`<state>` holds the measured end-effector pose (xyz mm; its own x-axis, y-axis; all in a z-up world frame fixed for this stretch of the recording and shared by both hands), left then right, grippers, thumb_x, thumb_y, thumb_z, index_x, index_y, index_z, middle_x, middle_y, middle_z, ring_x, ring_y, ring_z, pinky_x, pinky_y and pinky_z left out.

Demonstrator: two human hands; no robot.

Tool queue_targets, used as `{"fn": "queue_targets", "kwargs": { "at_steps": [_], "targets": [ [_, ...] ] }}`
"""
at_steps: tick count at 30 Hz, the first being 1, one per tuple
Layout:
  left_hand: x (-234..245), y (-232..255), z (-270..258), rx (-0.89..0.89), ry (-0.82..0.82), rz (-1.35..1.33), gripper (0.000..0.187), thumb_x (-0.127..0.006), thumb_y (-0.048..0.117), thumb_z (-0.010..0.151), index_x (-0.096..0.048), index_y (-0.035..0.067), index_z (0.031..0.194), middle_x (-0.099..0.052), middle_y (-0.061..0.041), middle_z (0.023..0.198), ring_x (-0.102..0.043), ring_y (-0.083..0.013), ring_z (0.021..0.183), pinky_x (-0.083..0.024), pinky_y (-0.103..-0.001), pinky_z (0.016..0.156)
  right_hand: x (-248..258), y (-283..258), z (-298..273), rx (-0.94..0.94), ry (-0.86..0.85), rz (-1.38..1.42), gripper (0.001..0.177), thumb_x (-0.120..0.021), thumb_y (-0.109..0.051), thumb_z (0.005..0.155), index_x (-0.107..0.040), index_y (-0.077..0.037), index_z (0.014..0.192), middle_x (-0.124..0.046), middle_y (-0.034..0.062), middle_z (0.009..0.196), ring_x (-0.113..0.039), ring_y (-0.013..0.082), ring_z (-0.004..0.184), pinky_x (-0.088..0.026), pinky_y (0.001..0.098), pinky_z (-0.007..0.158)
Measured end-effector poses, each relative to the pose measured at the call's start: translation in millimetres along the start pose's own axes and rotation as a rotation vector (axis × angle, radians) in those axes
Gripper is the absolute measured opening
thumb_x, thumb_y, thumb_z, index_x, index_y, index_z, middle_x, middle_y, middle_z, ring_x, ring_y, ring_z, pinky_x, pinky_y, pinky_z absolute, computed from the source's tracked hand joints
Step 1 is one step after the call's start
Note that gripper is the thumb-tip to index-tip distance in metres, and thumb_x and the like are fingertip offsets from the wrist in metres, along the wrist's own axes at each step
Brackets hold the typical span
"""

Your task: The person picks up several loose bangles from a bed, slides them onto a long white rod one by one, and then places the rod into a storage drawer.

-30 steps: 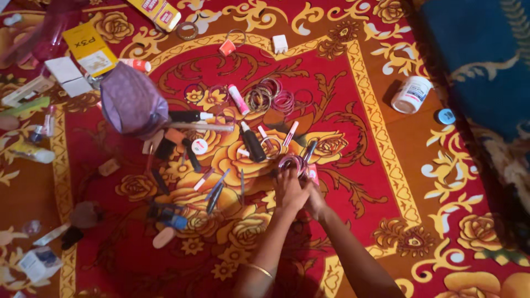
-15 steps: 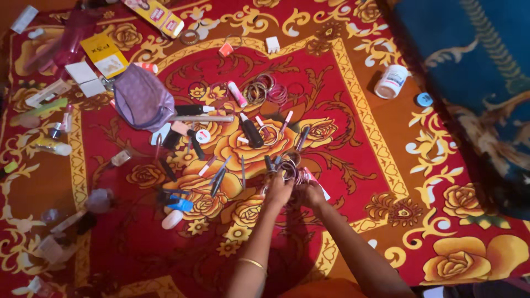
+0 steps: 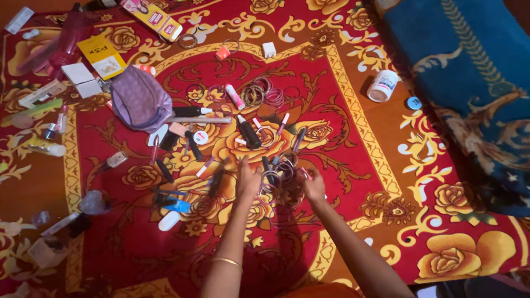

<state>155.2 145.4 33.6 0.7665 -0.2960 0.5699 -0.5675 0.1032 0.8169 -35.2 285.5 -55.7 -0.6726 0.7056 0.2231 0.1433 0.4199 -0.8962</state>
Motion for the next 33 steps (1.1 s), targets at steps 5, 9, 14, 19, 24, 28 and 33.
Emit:
{"fn": "queue_targets", "kwargs": {
  "at_steps": [5, 9, 14, 19, 24, 28, 33],
  "targets": [
    [16, -25, 39, 0.097, -0.018, 0.007, 0.065, -0.069, 0.021, 0.092, -0.045, 0.001, 0.149, -0.054, -0.025, 0.145, -0.055, -0.0387, 0.133, -0.044, -0.044, 0.112, -41, -29, 24, 0.231, -0.155, -0.084, 0.043, -0.069, -0.012, 0.084, -0.062, -0.003, 0.126, -0.076, 0.0118, 0.103, -0.073, 0.0202, 0.095, -0.058, 0.0344, 0.084],
    [22, -52, 68, 0.106, -0.034, 0.021, 0.066, -0.072, 0.021, 0.09, -0.046, 0.001, 0.147, -0.053, -0.027, 0.141, -0.053, -0.041, 0.129, -0.042, -0.046, 0.109, -89, -73, 30, 0.345, -0.271, -0.322, 0.039, -0.069, -0.014, 0.086, -0.062, -0.003, 0.122, -0.072, 0.0165, 0.11, -0.074, 0.0292, 0.099, -0.058, 0.039, 0.086],
    [41, -67, 102, 0.361, -0.111, -0.298, 0.065, -0.059, 0.023, 0.089, -0.041, 0.006, 0.149, -0.055, -0.017, 0.144, -0.072, -0.044, 0.102, -0.057, -0.05, 0.092, -154, -130, 54, 0.731, -0.374, -0.476, 0.057, -0.069, -0.01, 0.08, -0.057, -0.001, 0.134, -0.064, 0.0241, 0.125, -0.063, 0.0421, 0.117, -0.051, 0.0462, 0.1],
    [39, -117, 131, 0.029, 0.056, 0.017, 0.06, -0.073, 0.017, 0.092, -0.049, -0.001, 0.145, -0.058, -0.028, 0.138, -0.054, -0.0426, 0.129, -0.043, -0.046, 0.109, -233, -169, 79, 0.984, -0.412, -0.863, 0.079, -0.082, -0.019, 0.062, -0.052, -0.004, 0.133, -0.058, 0.0236, 0.137, -0.051, 0.0427, 0.126, -0.046, 0.051, 0.103],
    [32, -170, 128, -0.009, 0.173, -0.152, 0.052, -0.071, 0.014, 0.093, -0.053, 0.001, 0.14, -0.064, -0.022, 0.136, -0.062, -0.0347, 0.127, -0.049, -0.041, 0.107, -292, -167, 120, 0.897, -0.517, -0.899, 0.084, -0.081, -0.021, 0.069, -0.046, -0.008, 0.145, -0.056, 0.0212, 0.138, -0.049, 0.0429, 0.125, -0.043, 0.055, 0.099],
    [42, -193, 118, 0.115, 0.168, -0.346, 0.053, -0.067, 0.013, 0.095, -0.049, 0.004, 0.144, -0.061, -0.019, 0.14, -0.064, -0.0301, 0.119, -0.052, -0.039, 0.1, -302, -144, 122, 0.378, -0.57, -1.054, 0.05, -0.07, -0.038, 0.092, -0.063, -0.022, 0.139, -0.071, 0.0176, 0.119, -0.067, 0.0375, 0.111, -0.052, 0.0507, 0.096],
    [47, -194, 105, 0.207, 0.03, -0.366, 0.05, -0.066, 0.017, 0.1, -0.05, 0.008, 0.146, -0.07, -0.019, 0.124, -0.071, -0.0271, 0.112, -0.056, -0.035, 0.099, -266, -128, 91, 0.405, -0.61, -0.724, 0.041, -0.066, -0.03, 0.089, -0.072, -0.018, 0.128, -0.074, 0.0145, 0.091, -0.072, 0.0296, 0.084, -0.055, 0.0421, 0.075]
  ]
}}
Point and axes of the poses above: each hand's wrist, its own z-axis towards the middle knuckle, its own x-axis out of the back of the hand, y = z × x, the point moved 1 cm from there along z, towards the middle knuckle
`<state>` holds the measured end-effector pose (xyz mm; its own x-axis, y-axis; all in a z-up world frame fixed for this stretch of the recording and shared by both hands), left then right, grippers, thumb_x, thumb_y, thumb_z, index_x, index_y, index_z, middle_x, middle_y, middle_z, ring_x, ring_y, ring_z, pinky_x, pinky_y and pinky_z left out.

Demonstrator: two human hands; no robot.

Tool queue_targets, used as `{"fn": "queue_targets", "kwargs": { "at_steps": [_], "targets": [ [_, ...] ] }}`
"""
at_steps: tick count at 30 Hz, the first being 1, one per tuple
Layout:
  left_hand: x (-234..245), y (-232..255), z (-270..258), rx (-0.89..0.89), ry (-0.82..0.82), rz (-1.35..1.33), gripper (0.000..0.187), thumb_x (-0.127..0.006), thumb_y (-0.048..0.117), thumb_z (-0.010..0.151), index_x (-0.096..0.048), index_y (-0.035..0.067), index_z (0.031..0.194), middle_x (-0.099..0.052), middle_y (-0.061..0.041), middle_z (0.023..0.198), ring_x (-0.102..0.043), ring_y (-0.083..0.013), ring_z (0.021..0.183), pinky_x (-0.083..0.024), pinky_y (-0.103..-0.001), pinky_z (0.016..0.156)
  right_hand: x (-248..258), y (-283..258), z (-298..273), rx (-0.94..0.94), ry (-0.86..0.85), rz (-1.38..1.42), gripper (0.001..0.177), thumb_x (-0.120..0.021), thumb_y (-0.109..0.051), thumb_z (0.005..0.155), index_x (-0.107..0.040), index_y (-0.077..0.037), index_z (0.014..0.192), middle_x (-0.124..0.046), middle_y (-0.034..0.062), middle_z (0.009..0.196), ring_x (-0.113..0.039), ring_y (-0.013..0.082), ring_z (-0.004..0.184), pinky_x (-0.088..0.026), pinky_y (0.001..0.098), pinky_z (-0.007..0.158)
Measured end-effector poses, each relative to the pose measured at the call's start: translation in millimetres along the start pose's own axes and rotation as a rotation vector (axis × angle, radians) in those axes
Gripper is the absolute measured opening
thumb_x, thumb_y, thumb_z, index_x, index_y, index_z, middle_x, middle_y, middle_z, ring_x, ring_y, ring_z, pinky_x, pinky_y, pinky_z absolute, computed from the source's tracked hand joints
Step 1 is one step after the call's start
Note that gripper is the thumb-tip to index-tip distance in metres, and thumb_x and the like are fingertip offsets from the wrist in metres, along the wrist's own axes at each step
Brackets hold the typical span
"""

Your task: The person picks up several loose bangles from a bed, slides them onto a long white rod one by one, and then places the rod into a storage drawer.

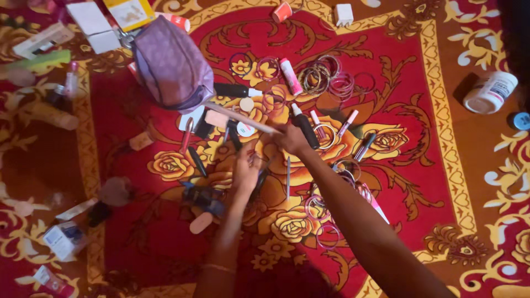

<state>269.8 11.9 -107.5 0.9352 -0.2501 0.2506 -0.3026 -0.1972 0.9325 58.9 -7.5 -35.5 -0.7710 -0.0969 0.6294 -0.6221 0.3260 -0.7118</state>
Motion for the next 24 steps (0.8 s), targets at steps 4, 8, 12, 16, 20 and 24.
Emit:
{"fn": "queue_targets", "kwargs": {
  "at_steps": [4, 8, 12, 16, 20, 24],
  "targets": [
    [-3, 11, -23, 0.024, -0.061, -0.133, 0.047, -0.065, 0.026, 0.102, -0.054, 0.008, 0.143, -0.068, -0.014, 0.135, -0.066, -0.0237, 0.125, -0.052, -0.035, 0.102, -15, 28, -67, -0.183, -0.054, 0.398, 0.039, -0.073, -0.036, 0.096, -0.076, 0.002, 0.102, -0.07, 0.0086, 0.075, -0.066, 0.0168, 0.067, -0.051, 0.0321, 0.06],
    [-9, 31, -49, 0.521, -0.136, -0.689, 0.065, -0.054, 0.053, 0.092, -0.041, 0.024, 0.148, -0.056, -0.003, 0.143, -0.058, -0.0264, 0.123, -0.051, -0.048, 0.095, -31, 38, -165, -0.264, -0.06, 0.757, 0.034, -0.072, -0.031, 0.096, -0.079, -0.001, 0.108, -0.075, 0.0035, 0.079, -0.069, 0.011, 0.069, -0.053, 0.0261, 0.061],
    [-18, 36, -83, 0.484, -0.216, -0.819, 0.077, -0.053, 0.066, 0.091, -0.044, 0.018, 0.15, -0.061, -0.006, 0.142, -0.061, -0.0269, 0.122, -0.049, -0.047, 0.094, -51, 34, -248, -0.403, -0.051, 0.746, 0.029, -0.069, -0.024, 0.09, -0.077, -0.006, 0.112, -0.075, 0.0036, 0.087, -0.066, 0.0115, 0.07, -0.051, 0.0273, 0.057],
    [-22, 45, -114, 0.523, -0.07, -0.788, 0.06, -0.054, 0.053, 0.094, -0.047, 0.021, 0.144, -0.061, -0.007, 0.119, -0.065, -0.0258, 0.098, -0.059, -0.047, 0.081, -80, 44, -281, -0.345, -0.051, 1.026, 0.022, -0.074, -0.015, 0.091, -0.075, -0.002, 0.107, -0.078, 0.0082, 0.094, -0.074, 0.0152, 0.081, -0.062, 0.028, 0.069],
    [-18, 52, -131, 0.295, -0.006, -0.63, 0.049, -0.057, 0.044, 0.104, -0.055, 0.015, 0.144, -0.062, -0.006, 0.102, -0.063, -0.0116, 0.08, -0.055, -0.029, 0.065, -64, 62, -283, -0.266, 0.166, 0.853, 0.041, -0.064, -0.001, 0.076, -0.075, -0.008, 0.114, -0.08, 0.009, 0.101, -0.073, 0.0207, 0.085, -0.057, 0.0326, 0.068],
    [-13, 75, -139, 0.371, -0.109, -0.615, 0.049, -0.058, 0.044, 0.101, -0.056, 0.013, 0.138, -0.061, -0.002, 0.091, -0.053, -0.0102, 0.06, -0.045, -0.026, 0.051, -10, 59, -276, -0.183, 0.451, 0.146, 0.032, -0.065, -0.013, 0.09, -0.07, -0.006, 0.12, -0.072, 0.0178, 0.11, -0.073, 0.0299, 0.091, -0.057, 0.0419, 0.081]
  ]
}}
Point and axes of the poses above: each hand's wrist, its own z-axis towards the middle knuckle, its own x-axis out of the back of the hand, y = z × x, the point moved 1 cm from there along z, towards the middle knuckle
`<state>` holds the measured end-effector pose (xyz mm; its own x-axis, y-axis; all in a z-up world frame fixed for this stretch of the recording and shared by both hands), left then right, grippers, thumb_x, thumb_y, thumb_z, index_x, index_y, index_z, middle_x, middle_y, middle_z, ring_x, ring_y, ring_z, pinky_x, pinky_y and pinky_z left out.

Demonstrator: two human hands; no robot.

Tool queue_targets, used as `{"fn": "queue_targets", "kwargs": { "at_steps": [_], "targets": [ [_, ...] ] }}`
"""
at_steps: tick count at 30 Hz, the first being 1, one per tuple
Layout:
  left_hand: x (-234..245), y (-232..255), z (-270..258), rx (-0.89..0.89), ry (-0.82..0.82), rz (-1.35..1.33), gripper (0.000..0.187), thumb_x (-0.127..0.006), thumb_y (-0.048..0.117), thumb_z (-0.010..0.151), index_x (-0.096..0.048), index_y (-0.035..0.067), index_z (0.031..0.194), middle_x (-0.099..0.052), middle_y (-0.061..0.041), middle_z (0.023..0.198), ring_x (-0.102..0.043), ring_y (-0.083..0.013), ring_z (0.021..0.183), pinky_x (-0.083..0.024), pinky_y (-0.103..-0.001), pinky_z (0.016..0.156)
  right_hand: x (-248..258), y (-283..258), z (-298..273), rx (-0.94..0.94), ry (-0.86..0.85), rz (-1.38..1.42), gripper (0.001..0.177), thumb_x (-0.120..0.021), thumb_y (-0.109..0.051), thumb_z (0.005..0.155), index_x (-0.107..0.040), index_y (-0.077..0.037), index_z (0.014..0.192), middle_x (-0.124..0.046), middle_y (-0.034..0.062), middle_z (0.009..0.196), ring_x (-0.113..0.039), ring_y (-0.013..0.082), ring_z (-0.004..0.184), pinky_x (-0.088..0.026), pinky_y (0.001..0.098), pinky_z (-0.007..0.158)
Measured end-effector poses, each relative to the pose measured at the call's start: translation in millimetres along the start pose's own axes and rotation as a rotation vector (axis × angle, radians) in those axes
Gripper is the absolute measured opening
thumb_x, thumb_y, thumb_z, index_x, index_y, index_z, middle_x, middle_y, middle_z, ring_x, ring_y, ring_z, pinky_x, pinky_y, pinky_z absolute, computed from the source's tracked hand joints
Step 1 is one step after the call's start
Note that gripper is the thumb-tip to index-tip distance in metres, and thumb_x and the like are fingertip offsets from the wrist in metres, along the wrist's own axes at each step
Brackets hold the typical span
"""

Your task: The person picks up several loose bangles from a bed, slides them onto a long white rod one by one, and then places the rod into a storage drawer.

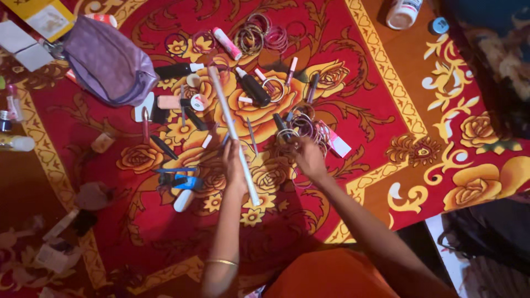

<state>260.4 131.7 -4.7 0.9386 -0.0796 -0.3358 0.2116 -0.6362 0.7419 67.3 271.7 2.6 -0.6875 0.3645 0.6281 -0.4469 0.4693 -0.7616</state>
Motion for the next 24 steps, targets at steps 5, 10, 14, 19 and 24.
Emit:
{"fn": "queue_targets", "kwargs": {
  "at_steps": [5, 10, 14, 19, 24],
  "targets": [
    [-14, 18, -21, -0.032, -0.062, 0.204, 0.046, -0.062, 0.042, 0.098, -0.064, 0.013, 0.133, -0.066, 0.0, 0.086, -0.055, -0.0064, 0.058, -0.047, -0.021, 0.051, 16, 3, 33, 0.31, -0.023, -0.198, 0.043, -0.062, -0.012, 0.09, -0.065, -0.008, 0.132, -0.065, 0.0192, 0.128, -0.064, 0.0393, 0.116, -0.054, 0.0484, 0.096],
    [-11, 3, -25, -0.053, -0.073, 0.202, 0.047, -0.063, 0.041, 0.098, -0.063, 0.01, 0.133, -0.064, -0.001, 0.085, -0.053, -0.0065, 0.054, -0.045, -0.022, 0.046, 3, 8, 32, -0.092, -0.166, -0.37, 0.068, -0.077, -0.043, 0.082, -0.053, -0.015, 0.139, -0.053, 0.013, 0.143, -0.06, 0.0379, 0.12, -0.052, 0.051, 0.094],
    [7, -15, -22, -0.094, -0.075, 0.24, 0.045, -0.063, 0.04, 0.099, -0.064, 0.01, 0.132, -0.064, -0.001, 0.083, -0.047, -0.0055, 0.052, -0.039, -0.022, 0.044, 0, 5, 19, -0.047, -0.18, -0.405, 0.079, -0.082, -0.05, 0.076, -0.052, -0.015, 0.14, -0.052, 0.0152, 0.141, -0.06, 0.0393, 0.119, -0.053, 0.0518, 0.093],
    [30, -36, -25, -0.125, -0.119, 0.221, 0.043, -0.063, 0.04, 0.102, -0.062, 0.007, 0.129, -0.062, -0.001, 0.083, -0.051, -0.0053, 0.056, -0.041, -0.022, 0.047, -14, 18, 12, -0.055, -0.039, -0.303, 0.084, -0.09, -0.051, 0.066, -0.05, -0.007, 0.124, -0.049, 0.0213, 0.133, -0.061, 0.0437, 0.112, -0.053, 0.0534, 0.088],
    [28, -17, -33, -0.084, -0.118, 0.22, 0.045, -0.062, 0.041, 0.099, -0.064, 0.007, 0.128, -0.062, 0.001, 0.084, -0.053, -0.005, 0.056, -0.043, -0.021, 0.048, -45, 35, 3, -0.105, 0.087, -0.286, 0.062, -0.083, -0.043, 0.08, -0.054, -0.008, 0.123, -0.06, 0.0194, 0.125, -0.065, 0.0437, 0.104, -0.053, 0.0548, 0.082]
  ]
}}
Point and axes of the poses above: each hand's wrist, its own z-axis towards the middle knuckle, its own x-axis out of the back of the hand, y = z × x, the point moved 1 cm from there along z, towards the middle knuckle
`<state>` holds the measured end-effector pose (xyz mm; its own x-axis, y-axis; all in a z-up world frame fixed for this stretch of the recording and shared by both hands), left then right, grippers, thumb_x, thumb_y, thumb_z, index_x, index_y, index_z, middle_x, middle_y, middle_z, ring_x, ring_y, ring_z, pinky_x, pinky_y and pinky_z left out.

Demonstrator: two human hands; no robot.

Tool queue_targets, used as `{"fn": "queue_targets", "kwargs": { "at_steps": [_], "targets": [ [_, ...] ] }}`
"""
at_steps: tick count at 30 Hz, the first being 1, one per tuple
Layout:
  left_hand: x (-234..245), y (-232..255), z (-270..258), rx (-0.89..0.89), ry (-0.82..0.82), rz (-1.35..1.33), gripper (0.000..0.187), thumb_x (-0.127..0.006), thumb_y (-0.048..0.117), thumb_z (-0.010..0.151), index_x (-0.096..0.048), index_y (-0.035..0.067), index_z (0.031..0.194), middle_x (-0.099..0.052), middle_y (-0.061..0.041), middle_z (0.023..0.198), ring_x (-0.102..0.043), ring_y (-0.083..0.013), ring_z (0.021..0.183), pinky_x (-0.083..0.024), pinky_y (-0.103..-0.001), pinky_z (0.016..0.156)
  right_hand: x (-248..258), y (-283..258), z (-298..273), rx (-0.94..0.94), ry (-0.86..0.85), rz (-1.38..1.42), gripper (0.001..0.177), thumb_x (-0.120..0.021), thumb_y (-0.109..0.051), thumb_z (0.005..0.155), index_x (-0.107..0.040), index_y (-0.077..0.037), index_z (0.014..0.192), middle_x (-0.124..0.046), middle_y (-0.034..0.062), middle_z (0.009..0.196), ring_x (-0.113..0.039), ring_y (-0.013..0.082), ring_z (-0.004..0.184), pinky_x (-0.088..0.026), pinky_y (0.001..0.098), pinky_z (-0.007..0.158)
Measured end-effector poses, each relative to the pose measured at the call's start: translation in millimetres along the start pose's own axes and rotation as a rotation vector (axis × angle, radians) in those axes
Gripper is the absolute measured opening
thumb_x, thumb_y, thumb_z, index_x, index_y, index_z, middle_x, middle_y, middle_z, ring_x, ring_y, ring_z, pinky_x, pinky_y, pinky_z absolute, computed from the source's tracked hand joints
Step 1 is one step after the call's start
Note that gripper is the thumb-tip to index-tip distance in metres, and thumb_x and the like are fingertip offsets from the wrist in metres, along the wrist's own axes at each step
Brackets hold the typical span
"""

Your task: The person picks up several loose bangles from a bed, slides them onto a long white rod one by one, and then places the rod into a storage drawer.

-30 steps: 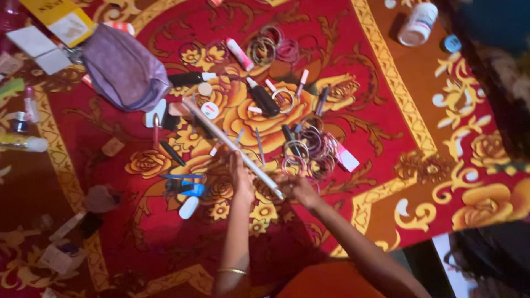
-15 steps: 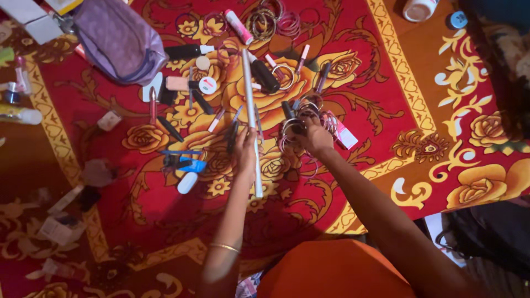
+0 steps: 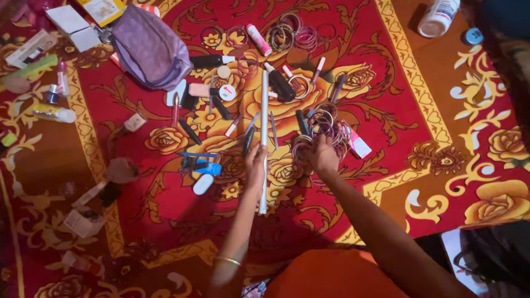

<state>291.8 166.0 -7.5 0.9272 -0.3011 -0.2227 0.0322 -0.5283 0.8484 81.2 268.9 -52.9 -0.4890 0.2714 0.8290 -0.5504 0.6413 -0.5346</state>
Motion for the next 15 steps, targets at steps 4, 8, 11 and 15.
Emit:
{"fn": "queue_targets", "kwargs": {
  "at_steps": [4, 8, 11, 15],
  "targets": [
    [-3, 10, 4, 0.008, 0.011, -0.017, 0.044, -0.063, 0.039, 0.098, -0.062, 0.008, 0.128, -0.064, 0.0, 0.083, -0.049, -0.0051, 0.052, -0.039, -0.021, 0.045, 3, -1, -8, -0.171, -0.1, 0.179, 0.048, -0.086, -0.041, 0.076, -0.066, -0.003, 0.098, -0.071, 0.0157, 0.085, -0.067, 0.0329, 0.076, -0.054, 0.0468, 0.073],
    [5, 4, 6, -0.103, -0.037, 0.07, 0.039, -0.064, 0.033, 0.1, -0.069, 0.003, 0.125, -0.067, -0.001, 0.081, -0.046, -0.0034, 0.051, -0.036, -0.022, 0.042, 12, -8, -7, -0.137, -0.031, 0.401, 0.03, -0.082, -0.023, 0.078, -0.067, 0.001, 0.088, -0.073, 0.0124, 0.078, -0.067, 0.0205, 0.068, -0.055, 0.0366, 0.063],
    [7, -4, -4, -0.143, -0.119, 0.262, 0.039, -0.066, 0.025, 0.097, -0.069, 0.007, 0.131, -0.072, -0.001, 0.078, -0.054, -0.0031, 0.052, -0.042, -0.02, 0.044, 30, -7, -12, -0.16, -0.172, 0.697, 0.016, -0.07, -0.015, 0.087, -0.07, -0.009, 0.102, -0.073, 0.0102, 0.082, -0.062, 0.0145, 0.063, -0.049, 0.0321, 0.053],
    [12, -7, -23, -0.141, -0.255, 0.424, 0.043, -0.071, 0.024, 0.095, -0.067, 0.009, 0.136, -0.065, 0.0, 0.073, -0.046, -0.0059, 0.05, -0.037, -0.023, 0.044, 78, 6, -5, -0.189, -0.012, 0.797, 0.012, -0.072, -0.015, 0.096, -0.071, -0.003, 0.096, -0.073, 0.0099, 0.085, -0.064, 0.0147, 0.067, -0.05, 0.0291, 0.055]
  ]
}}
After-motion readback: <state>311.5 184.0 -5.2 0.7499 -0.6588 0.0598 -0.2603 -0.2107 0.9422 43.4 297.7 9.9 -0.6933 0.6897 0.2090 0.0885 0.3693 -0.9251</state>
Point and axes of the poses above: each hand's wrist, its own z-axis towards the middle knuckle, its own x-axis out of the back of the hand, y = z × x, the point moved 1 cm from there along z, towards the middle knuckle
